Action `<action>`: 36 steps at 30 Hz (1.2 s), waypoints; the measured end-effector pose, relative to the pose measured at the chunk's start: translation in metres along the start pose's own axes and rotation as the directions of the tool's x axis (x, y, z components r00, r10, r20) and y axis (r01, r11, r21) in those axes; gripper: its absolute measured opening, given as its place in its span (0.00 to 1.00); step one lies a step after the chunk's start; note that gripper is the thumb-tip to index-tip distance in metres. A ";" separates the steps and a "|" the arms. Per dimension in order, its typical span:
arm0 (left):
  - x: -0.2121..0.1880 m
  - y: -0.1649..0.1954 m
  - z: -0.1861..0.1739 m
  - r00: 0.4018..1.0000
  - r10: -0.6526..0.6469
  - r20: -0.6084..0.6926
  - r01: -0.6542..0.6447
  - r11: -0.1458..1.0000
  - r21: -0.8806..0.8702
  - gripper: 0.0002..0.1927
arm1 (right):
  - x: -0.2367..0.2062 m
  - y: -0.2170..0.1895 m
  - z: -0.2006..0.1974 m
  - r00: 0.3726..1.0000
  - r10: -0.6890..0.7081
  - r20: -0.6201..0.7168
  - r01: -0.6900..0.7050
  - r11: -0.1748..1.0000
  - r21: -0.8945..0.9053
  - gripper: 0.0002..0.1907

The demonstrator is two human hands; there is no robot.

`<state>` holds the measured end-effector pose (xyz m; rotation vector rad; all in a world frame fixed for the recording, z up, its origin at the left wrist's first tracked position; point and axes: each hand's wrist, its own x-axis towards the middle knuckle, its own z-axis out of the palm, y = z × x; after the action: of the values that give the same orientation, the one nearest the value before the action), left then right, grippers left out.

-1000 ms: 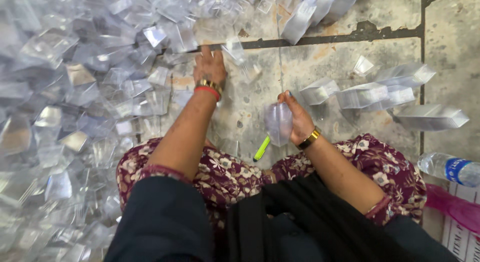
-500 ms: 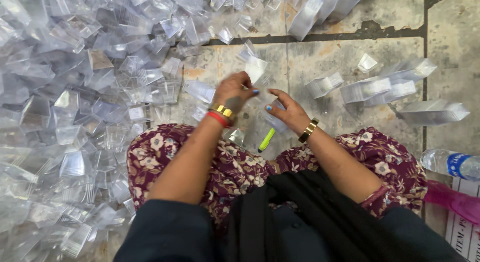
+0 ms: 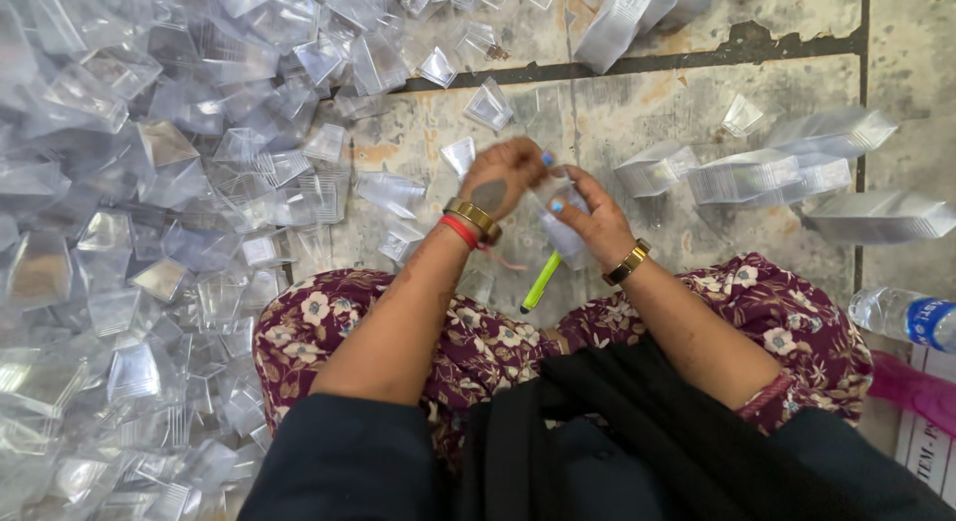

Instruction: The person sits on the floor among a large scatter of clear plastic cups and repeatedly picks up individual cups, fits them into each other, and builds nested stacks, placing finished stacks with other completed stacks on the floor.

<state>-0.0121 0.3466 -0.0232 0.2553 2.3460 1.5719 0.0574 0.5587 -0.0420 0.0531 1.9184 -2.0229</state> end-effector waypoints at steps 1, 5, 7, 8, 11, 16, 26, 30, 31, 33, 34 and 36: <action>0.005 -0.006 -0.006 0.987 -0.010 -0.162 0.037 0.986 0.164 0.08 | 0.003 -0.002 0.001 0.999 0.023 -0.030 -0.021 0.997 0.079 0.30; 0.019 -0.031 -0.041 0.942 0.048 -0.332 0.197 0.721 0.665 0.08 | 0.007 -0.009 -0.001 0.995 0.061 -0.082 -0.040 0.972 0.233 0.29; 0.027 -0.035 -0.048 0.943 -0.210 -0.260 0.334 0.600 0.727 0.06 | 0.005 -0.011 -0.002 0.995 0.066 -0.079 -0.051 0.984 0.171 0.29; 0.029 -0.034 -0.047 0.939 -0.220 -0.265 0.343 0.659 0.669 0.06 | 0.003 -0.012 -0.003 0.994 0.083 -0.078 -0.074 0.991 0.109 0.29; 0.026 -0.019 -0.030 0.978 -0.120 -0.173 0.193 0.841 0.505 0.10 | -0.001 -0.014 -0.004 0.987 0.129 -0.099 -0.144 0.976 -0.166 0.30; 0.009 0.016 -0.003 0.886 -0.132 0.444 0.115 0.991 0.066 0.11 | -0.003 -0.011 -0.003 0.996 0.035 0.087 -0.029 0.997 -0.067 0.37; 0.010 0.018 0.007 0.938 0.342 0.052 -0.264 0.614 0.744 0.39 | -0.007 -0.028 0.004 0.989 0.056 -0.138 -0.002 0.932 0.362 0.28; 0.010 0.011 0.006 0.955 -0.266 0.130 0.100 0.702 0.705 0.33 | -0.009 -0.039 0.005 0.989 0.075 -0.124 -0.016 0.907 0.420 0.30; 0.013 0.008 0.003 0.959 -0.273 0.071 0.144 0.690 0.709 0.33 | -0.010 -0.041 0.005 0.991 0.071 -0.109 -0.018 0.903 0.430 0.31; 0.013 0.000 0.001 0.963 -0.268 -0.034 0.206 0.650 0.732 0.31 | -0.012 -0.044 0.004 0.994 0.071 -0.083 -0.027 0.895 0.445 0.33; 0.013 -0.004 0.000 0.966 -0.246 -0.082 0.222 0.619 0.754 0.29 | -0.012 -0.045 0.004 0.995 0.057 -0.086 -0.014 0.900 0.437 0.33; 0.015 -0.009 0.000 0.971 -0.191 -0.145 0.230 0.567 0.791 0.22 | -0.012 -0.048 0.004 0.996 0.019 -0.090 0.020 0.908 0.419 0.34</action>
<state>-0.0258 0.3474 -0.0336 0.1101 2.8389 0.2909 0.0562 0.5586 0.0072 0.2566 1.4921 -2.4363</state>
